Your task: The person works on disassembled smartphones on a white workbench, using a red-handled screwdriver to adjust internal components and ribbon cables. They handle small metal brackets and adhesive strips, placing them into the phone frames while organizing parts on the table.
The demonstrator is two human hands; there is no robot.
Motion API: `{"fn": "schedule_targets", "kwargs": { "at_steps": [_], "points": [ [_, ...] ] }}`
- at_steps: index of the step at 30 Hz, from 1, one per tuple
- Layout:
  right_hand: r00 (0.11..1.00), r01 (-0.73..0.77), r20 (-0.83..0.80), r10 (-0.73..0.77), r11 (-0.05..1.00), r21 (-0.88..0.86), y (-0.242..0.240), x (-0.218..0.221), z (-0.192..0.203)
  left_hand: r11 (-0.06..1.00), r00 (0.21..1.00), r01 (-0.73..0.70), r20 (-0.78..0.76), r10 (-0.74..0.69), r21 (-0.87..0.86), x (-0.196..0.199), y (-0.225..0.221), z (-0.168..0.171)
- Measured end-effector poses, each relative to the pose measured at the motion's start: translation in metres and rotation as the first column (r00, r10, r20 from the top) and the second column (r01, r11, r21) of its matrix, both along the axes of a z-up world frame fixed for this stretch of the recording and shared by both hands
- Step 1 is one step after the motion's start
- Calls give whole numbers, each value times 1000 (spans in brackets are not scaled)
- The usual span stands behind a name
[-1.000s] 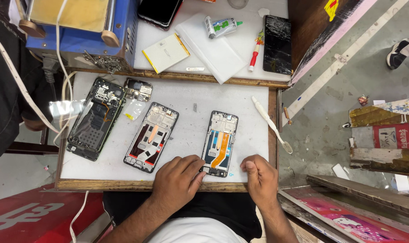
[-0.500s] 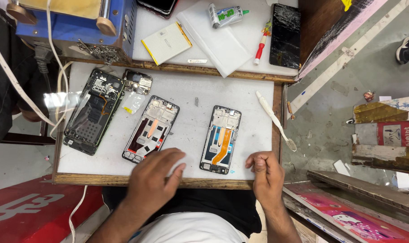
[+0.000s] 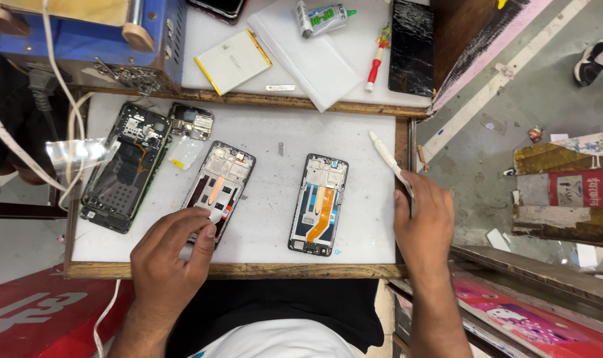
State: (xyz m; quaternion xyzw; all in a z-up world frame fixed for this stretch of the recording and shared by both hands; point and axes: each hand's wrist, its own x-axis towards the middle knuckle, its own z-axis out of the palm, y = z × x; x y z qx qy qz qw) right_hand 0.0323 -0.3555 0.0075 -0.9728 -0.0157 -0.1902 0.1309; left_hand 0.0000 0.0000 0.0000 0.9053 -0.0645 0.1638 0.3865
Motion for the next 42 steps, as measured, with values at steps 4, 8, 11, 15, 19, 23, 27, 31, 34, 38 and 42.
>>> {"fn": "schedule_targets", "kwargs": {
  "at_steps": [4,8,11,15,19,23,27,31,34,38,42],
  "points": [
    [968,139,-220,-123,988,60,-3,8,-3,999,1000,-24,2,25,-24,-5,4,-3],
    [979,35,-202,-15,995,96,-11,8,-6,996,997,-63,-44,61,-55,-13,10,-10],
    [981,18,-193,1,995,100,-11,9,-7,999,998,-48,-35,47,-22,-18,12,-14],
    [994,-5,-109,23,987,161,-9,14,8,999,999,-37,-12,37,-30,-25,13,-14],
    [996,-85,4,87,968,236,-2,40,34,999,1000,-29,-4,28,-45,-25,12,-11],
    [945,-294,171,278,953,78,2,118,31,999,1000,0,18,1,-51,-24,4,-10],
    [918,-360,188,348,932,32,18,192,25,997,999,18,36,-16,-70,-27,1,-7],
    [945,-296,140,297,955,-23,34,205,29,997,1000,-26,-20,24,-72,-38,8,-1],
    [944,-285,200,262,953,100,31,167,32,997,1000,-1,-26,-1,-83,-42,10,-5],
    [989,-135,-4,146,924,358,17,81,29,991,995,98,-26,-100,-93,-42,-6,-10],
    [985,-37,-124,120,849,528,11,5,2,963,967,252,-8,-254,-97,-36,-32,-15]
  ]
}}
